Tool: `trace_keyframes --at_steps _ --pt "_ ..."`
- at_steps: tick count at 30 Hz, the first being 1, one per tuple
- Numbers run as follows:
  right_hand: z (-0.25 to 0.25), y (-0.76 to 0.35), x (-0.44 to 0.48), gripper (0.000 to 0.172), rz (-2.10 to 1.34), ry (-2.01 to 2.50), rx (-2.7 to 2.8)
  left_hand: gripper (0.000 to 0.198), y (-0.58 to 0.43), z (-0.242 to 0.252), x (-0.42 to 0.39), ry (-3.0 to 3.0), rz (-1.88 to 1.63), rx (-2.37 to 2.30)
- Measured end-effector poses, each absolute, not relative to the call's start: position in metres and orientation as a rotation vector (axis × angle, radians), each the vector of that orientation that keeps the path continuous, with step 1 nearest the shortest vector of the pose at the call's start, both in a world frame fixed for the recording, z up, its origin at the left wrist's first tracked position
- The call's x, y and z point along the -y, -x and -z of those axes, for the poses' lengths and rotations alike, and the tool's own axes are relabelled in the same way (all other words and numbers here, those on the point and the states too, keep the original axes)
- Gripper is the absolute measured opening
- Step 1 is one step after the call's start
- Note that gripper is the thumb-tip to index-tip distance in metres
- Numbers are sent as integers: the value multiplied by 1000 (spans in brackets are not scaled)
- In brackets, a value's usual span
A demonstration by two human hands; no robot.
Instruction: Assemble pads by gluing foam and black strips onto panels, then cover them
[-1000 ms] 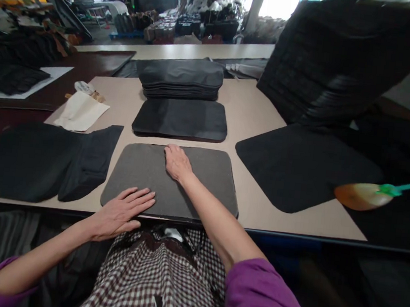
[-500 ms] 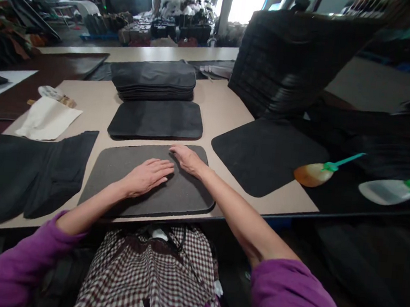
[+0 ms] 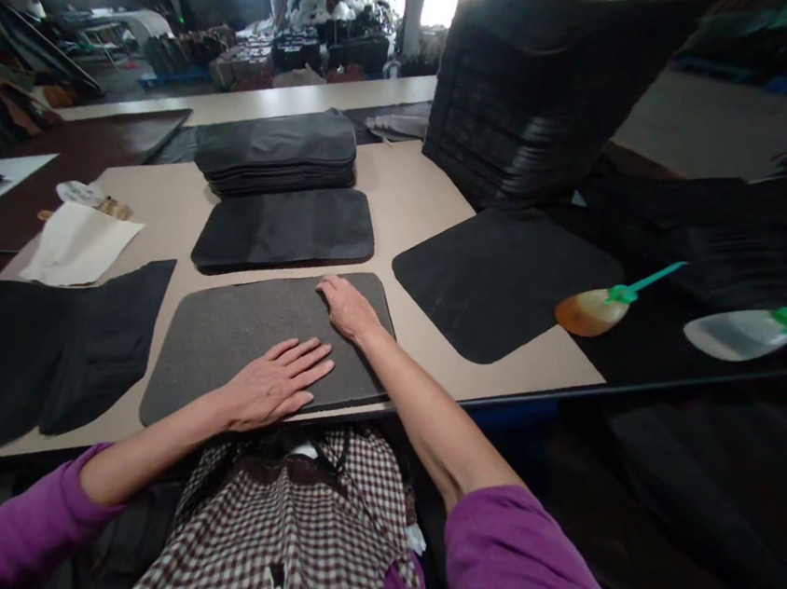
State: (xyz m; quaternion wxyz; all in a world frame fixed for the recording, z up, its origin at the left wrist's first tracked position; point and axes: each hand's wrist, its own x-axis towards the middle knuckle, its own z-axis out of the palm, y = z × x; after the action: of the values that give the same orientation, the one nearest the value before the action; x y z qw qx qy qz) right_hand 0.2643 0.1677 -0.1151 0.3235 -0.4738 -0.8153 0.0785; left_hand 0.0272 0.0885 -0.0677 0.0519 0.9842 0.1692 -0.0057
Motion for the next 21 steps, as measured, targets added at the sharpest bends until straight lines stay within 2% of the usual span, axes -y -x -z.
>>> trace_keyframes --at_steps 8,15,21 --pt "113 -262 -166 47 -178 1243 2133 64 -12 61 -52 -2840 31 -497" --pt "113 -267 -165 43 -172 1240 2114 30 -41 59 -46 -2625 -288 -664" --pt "112 -267 -164 41 -194 1225 2099 19 -58 67 -53 -2659 -371 -704"
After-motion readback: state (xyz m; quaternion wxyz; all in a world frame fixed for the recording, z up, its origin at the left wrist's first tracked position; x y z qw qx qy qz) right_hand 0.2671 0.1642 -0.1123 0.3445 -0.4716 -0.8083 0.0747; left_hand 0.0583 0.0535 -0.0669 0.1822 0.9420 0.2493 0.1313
